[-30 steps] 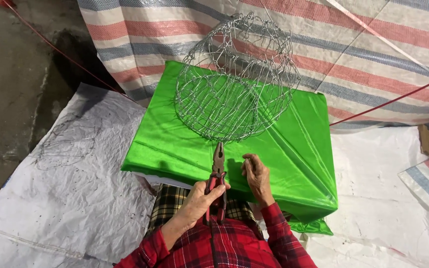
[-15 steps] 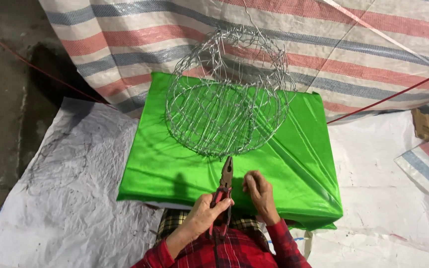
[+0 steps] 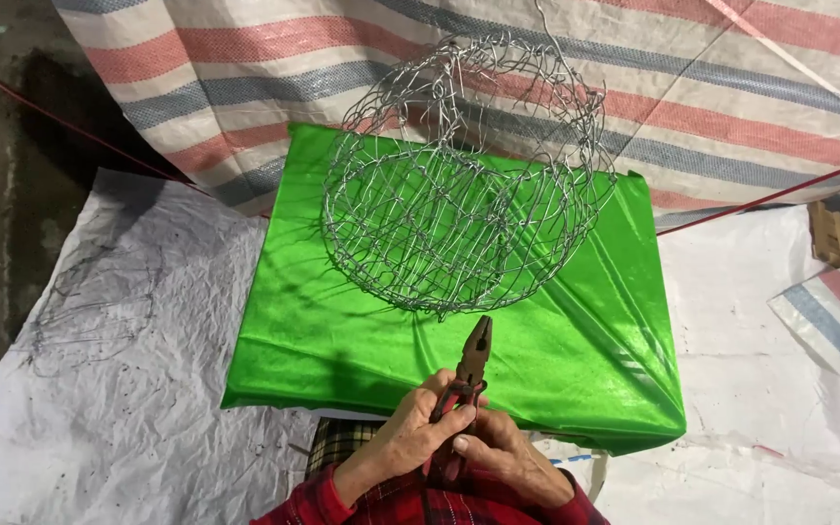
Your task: Using pliers to cut and shape a wire mesh structure
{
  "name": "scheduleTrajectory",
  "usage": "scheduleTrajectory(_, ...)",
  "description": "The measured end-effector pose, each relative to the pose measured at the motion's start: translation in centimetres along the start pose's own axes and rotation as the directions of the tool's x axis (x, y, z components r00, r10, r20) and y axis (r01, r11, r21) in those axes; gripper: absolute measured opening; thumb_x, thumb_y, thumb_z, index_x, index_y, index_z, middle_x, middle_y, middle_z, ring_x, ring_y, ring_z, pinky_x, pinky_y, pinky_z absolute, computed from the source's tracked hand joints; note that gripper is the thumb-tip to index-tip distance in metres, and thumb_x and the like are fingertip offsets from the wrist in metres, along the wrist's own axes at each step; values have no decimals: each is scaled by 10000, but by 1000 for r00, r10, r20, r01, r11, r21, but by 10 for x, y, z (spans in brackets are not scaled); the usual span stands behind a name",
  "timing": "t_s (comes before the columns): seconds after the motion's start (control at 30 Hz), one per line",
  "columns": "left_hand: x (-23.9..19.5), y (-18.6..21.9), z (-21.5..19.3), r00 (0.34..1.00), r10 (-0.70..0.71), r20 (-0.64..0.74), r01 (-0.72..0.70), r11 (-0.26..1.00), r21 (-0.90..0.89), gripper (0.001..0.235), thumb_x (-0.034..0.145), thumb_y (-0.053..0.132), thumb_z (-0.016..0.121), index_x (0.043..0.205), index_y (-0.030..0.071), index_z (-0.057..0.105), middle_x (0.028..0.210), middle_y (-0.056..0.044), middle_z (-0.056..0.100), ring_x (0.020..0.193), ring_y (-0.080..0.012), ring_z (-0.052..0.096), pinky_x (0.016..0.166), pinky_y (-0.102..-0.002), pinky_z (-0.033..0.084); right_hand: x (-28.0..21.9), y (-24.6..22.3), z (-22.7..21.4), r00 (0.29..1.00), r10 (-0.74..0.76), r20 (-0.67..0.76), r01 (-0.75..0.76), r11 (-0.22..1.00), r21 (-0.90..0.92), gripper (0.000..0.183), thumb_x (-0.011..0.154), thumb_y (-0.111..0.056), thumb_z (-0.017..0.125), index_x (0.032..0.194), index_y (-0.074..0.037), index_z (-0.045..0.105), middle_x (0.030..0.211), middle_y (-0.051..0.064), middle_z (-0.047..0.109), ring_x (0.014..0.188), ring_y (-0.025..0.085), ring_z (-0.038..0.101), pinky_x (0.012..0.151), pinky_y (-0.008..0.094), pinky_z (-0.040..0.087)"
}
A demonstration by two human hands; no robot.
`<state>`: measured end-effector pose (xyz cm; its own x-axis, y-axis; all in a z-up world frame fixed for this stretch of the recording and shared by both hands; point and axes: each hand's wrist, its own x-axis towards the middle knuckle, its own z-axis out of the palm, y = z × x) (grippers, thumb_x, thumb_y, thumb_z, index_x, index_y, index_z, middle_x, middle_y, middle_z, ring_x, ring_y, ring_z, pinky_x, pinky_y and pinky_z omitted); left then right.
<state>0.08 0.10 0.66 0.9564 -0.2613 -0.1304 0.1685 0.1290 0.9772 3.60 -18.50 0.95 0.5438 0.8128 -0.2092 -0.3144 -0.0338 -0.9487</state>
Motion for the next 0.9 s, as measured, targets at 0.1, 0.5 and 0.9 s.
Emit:
scheduleTrajectory(0.1,3,-18,-2,997,-73,-11,71,992,-108,191,994,255,633,1134,126,649,1019,32,687,951,-87,659,910,-254,511,-2,2,4,999,9,-41,-6,997,81,296,1005,-282,623,1014,9,672,822,127,734,713,201,706,730,308,573)
scheduleTrajectory(0.5,11,0,-24,961,-261,95,278,914,-295,312,993,288,657,1120,15,737,710,-74,714,535,-162,693,474,-258,569,16,7,4,999,-23,-25,27,985,168,266,1033,-267,593,953,-15,619,868,147,714,735,218,698,709,335,591)
scheduleTrajectory(0.9,4,0,-27,954,-280,110,301,878,-373,348,995,257,656,1204,-20,694,734,-121,708,506,-224,698,460,-283,590,20,4,4,993,104,46,-111,977,180,309,1032,-279,587,1043,28,625,872,158,720,752,228,726,731,320,602)
